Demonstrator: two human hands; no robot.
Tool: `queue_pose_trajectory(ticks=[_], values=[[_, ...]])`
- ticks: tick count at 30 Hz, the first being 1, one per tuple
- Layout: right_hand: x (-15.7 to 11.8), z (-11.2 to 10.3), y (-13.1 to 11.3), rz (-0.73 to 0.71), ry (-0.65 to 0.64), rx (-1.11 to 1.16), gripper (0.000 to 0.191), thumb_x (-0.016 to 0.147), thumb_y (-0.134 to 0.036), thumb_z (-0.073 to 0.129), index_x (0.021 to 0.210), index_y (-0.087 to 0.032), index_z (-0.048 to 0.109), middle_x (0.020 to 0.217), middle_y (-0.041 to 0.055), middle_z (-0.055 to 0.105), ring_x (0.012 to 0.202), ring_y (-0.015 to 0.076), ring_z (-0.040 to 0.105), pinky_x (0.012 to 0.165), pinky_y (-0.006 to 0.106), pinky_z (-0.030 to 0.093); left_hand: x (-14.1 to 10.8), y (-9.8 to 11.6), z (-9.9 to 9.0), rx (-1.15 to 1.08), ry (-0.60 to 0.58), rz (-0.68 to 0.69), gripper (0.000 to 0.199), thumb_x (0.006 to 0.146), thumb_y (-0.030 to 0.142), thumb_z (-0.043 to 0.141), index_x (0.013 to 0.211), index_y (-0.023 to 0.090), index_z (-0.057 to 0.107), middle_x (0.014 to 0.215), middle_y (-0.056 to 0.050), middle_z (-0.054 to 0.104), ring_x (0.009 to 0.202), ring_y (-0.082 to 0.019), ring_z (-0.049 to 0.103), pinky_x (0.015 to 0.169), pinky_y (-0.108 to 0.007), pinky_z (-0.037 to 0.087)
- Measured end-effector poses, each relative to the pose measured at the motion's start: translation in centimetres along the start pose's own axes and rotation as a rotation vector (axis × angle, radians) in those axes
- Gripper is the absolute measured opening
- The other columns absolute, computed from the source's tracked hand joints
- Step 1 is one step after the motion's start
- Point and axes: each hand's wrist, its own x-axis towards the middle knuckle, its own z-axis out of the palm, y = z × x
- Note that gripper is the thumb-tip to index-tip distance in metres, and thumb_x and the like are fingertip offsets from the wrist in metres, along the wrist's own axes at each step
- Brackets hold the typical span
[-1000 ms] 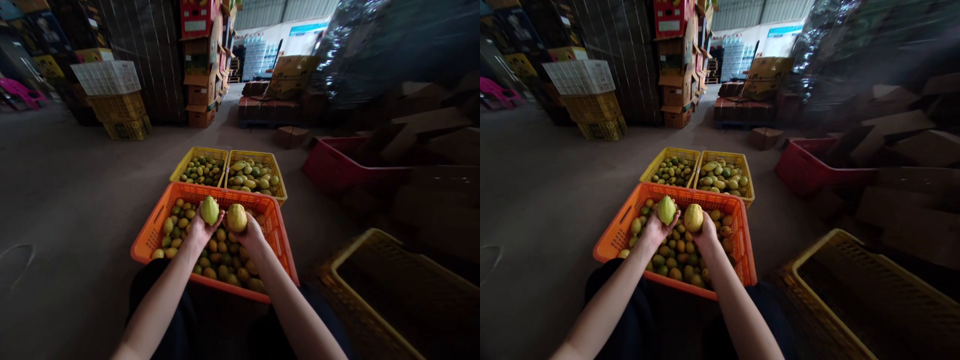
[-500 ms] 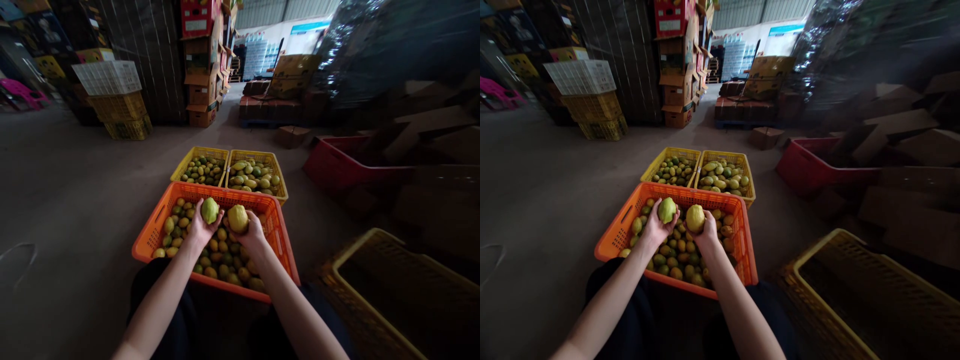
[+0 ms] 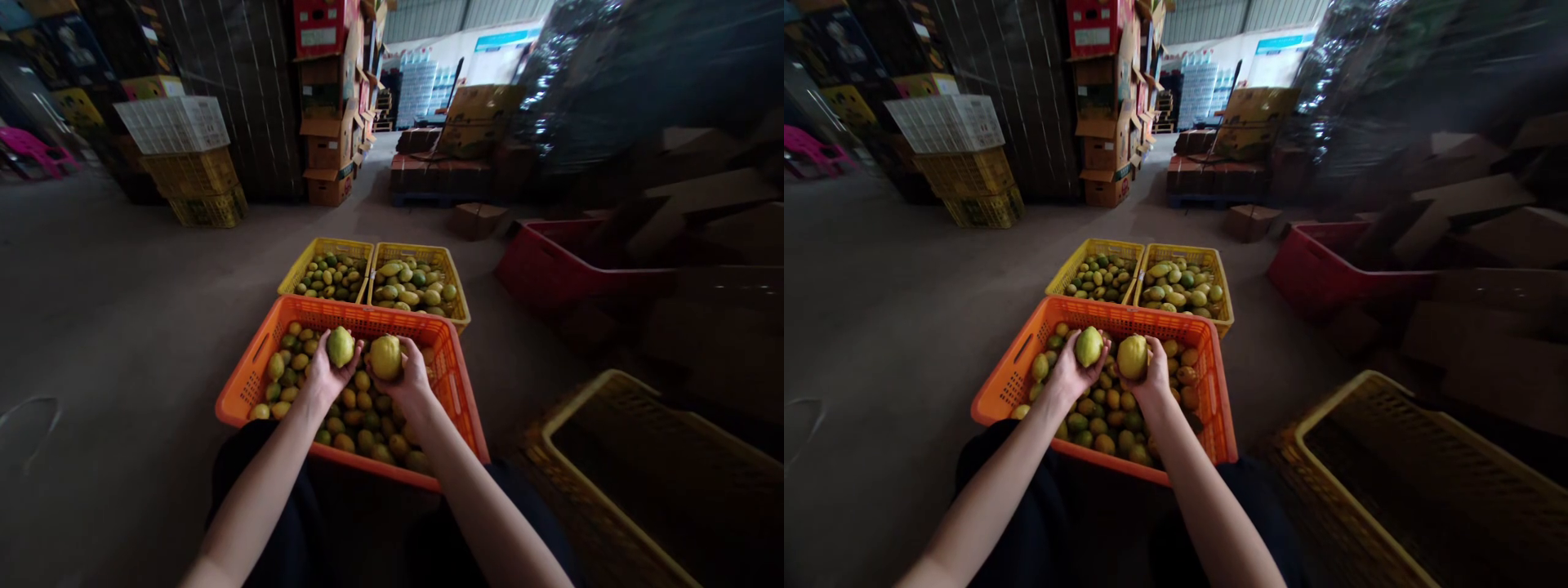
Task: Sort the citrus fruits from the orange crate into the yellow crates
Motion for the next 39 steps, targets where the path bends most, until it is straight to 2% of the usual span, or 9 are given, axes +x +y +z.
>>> queue_pose_trajectory(ticks=[3, 6, 11, 14, 18, 25, 34, 37, 39], values=[[0.0, 0.0, 0.0, 0.008, -0.053, 0.027, 0.017, 0.080, -0.035, 0.052, 0.074, -0.020, 0.056, 0.055, -0.0001, 0.061, 0.055, 0.0167, 0.060, 0.052, 0.031, 0.053, 0.0, 0.3, 0.1, 0.066, -0.030, -0.031, 0.022, 0.083, 0.030, 0.057, 0.093, 0.011, 0.062, 0.072, -0.006, 0.066, 0.062, -0.015, 0.065, 0.051, -0.023, 0.056], [-0.1, 0.2, 0.1, 0.038, -0.109, 0.050, 0.019, 0.083, -0.033, 0.049, 0.073, -0.019, 0.057, 0.052, -0.0002, 0.061, 0.051, 0.0158, 0.059, 0.051, 0.030, 0.052, -0.4, 0.5, 0.1, 0.071, -0.137, -0.087, 0.029, 0.087, 0.032, 0.049, 0.102, 0.009, 0.062, 0.076, -0.008, 0.067, 0.062, -0.014, 0.064, 0.051, -0.022, 0.054], [-0.5, 0.4, 0.0, 0.084, -0.171, -0.010, 0.026, 0.086, -0.031, 0.043, 0.071, -0.018, 0.059, 0.055, 0.0030, 0.065, 0.050, 0.0157, 0.060, 0.048, 0.029, 0.051, -0.9, 0.6, 0.4, 0.134, -0.266, -0.053, 0.026, 0.088, 0.026, 0.046, 0.106, 0.018, 0.063, 0.085, -0.005, 0.068, 0.069, -0.014, 0.065, 0.058, -0.023, 0.054], [-0.7, 0.5, -0.1, 0.008, -0.232, -0.030, 0.025, 0.083, -0.032, 0.048, 0.068, -0.017, 0.060, 0.055, 0.0026, 0.065, 0.051, 0.0160, 0.061, 0.049, 0.028, 0.052, -0.9, 0.4, 0.6, 0.244, -0.290, 0.050, 0.018, 0.084, 0.027, 0.051, 0.088, 0.018, 0.066, 0.079, -0.003, 0.068, 0.070, -0.015, 0.065, 0.058, -0.023, 0.052], [-1.1, 0.5, -0.1, -0.150, -0.373, -0.092, 0.022, 0.075, -0.032, 0.055, 0.061, -0.017, 0.061, 0.054, 0.0029, 0.064, 0.053, 0.0167, 0.062, 0.049, 0.027, 0.052, -1.0, 0.2, 0.6, 0.482, -0.394, 0.204, 0.023, 0.075, 0.033, 0.057, 0.063, 0.015, 0.061, 0.064, -0.005, 0.063, 0.063, -0.017, 0.064, 0.048, -0.022, 0.047], [-1.8, 0.1, -0.4, -0.324, -0.546, -0.297, 0.026, 0.067, -0.038, 0.057, 0.052, -0.017, 0.063, 0.056, 0.0049, 0.065, 0.054, 0.0191, 0.061, 0.048, 0.030, 0.052, -1.6, 0.4, 0.4, 0.649, -0.564, 0.232, 0.028, 0.067, 0.039, 0.059, 0.054, 0.014, 0.061, 0.057, -0.006, 0.062, 0.055, -0.019, 0.062, 0.042, -0.024, 0.043], [-1.8, -0.1, -0.4, -0.337, -0.578, -0.318, 0.027, 0.066, -0.039, 0.058, 0.054, -0.016, 0.065, 0.051, 0.0051, 0.062, 0.052, 0.0193, 0.061, 0.036, 0.025, 0.043, -1.6, 0.4, 0.2, 0.618, -0.576, 0.203, 0.027, 0.067, 0.035, 0.059, 0.053, 0.012, 0.061, 0.060, -0.007, 0.062, 0.057, -0.020, 0.062, 0.043, -0.025, 0.042], [-2.0, 0.1, -0.4, -0.290, -0.546, -0.258, 0.023, 0.071, -0.031, 0.054, 0.057, -0.016, 0.064, 0.054, 0.0054, 0.064, 0.056, 0.0195, 0.063, 0.043, 0.026, 0.049, -1.8, 0.4, 0.4, 0.543, -0.517, 0.143, 0.023, 0.072, 0.029, 0.056, 0.056, 0.013, 0.059, 0.060, -0.006, 0.060, 0.058, -0.018, 0.062, 0.045, -0.024, 0.044], [-1.9, 0.3, -0.4, -0.240, -0.517, -0.191, 0.024, 0.075, -0.030, 0.052, 0.060, -0.016, 0.064, 0.057, 0.0055, 0.065, 0.059, 0.0197, 0.064, 0.048, 0.028, 0.053, -1.9, 0.4, 0.8, 0.426, -0.427, 0.091, 0.021, 0.076, 0.025, 0.055, 0.059, 0.013, 0.059, 0.060, -0.004, 0.059, 0.055, -0.015, 0.060, 0.049, -0.024, 0.047]])
